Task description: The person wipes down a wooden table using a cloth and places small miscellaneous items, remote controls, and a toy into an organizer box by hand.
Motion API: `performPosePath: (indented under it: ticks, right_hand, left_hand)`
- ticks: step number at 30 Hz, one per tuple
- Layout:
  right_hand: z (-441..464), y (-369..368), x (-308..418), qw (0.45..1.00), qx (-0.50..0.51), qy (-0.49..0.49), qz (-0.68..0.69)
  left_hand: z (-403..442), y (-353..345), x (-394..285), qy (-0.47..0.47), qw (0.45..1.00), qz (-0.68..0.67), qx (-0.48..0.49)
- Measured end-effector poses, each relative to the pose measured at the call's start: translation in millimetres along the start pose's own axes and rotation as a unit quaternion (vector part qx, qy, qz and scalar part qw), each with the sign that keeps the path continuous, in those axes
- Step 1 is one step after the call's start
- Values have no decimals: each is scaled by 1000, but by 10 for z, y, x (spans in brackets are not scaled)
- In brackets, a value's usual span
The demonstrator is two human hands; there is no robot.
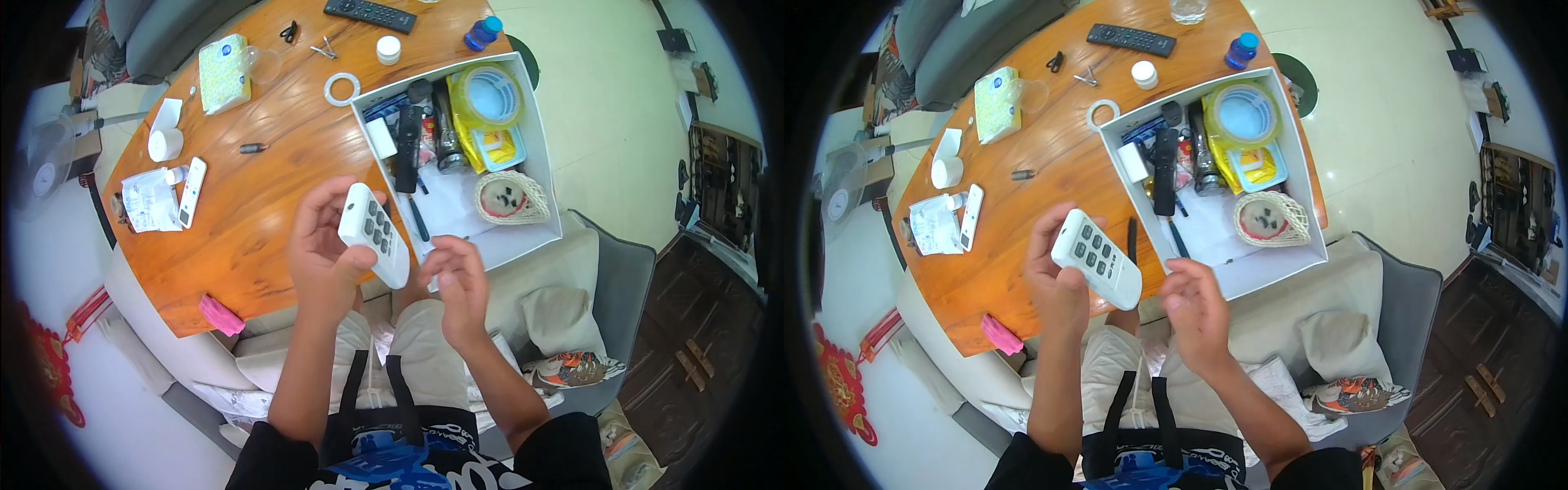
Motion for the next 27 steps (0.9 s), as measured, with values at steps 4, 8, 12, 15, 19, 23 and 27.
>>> performPosePath:
  ticks: [4, 8, 12, 15, 19, 23, 27]
  right_hand:
    - [-1, 2, -24, 993, 18, -36, 114]
    - [220, 278, -145, 984, -41, -27, 169]
    - [415, 387, -48, 984, -33, -36, 170]
    - [480, 399, -95, 987, -23, -44, 151]
    - [605, 502, -144, 978, -91, -46, 183]
    - [715, 683, -349, 948, -189, -87, 240]
    - [743, 650, -392, 920, -250, -107, 282]
  left_hand:
    - [45, -414, 116, 41, 995, 85, 14]
    - [130, -546, 545, 57, 988, 120, 81]
    - [150, -619, 875, 126, 978, 124, 111]
    - [252, -676, 1021, 149, 972, 160, 90]
    - [515, -825, 1119, 62, 933, 311, 168]
    - [583, -915, 1148, 134, 930, 277, 201]
    - [496, -820, 1281, 181, 949, 221, 135]
Point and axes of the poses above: each hand's wrist, its own z-axis towards the middle knuckle, its own y-axis out of the back of the hand, x = y × z, the point moved 7 cm from there along z, towards the middle knuckle, and after that the axes turned 6 degrees about -z, right-handed, at the moved point
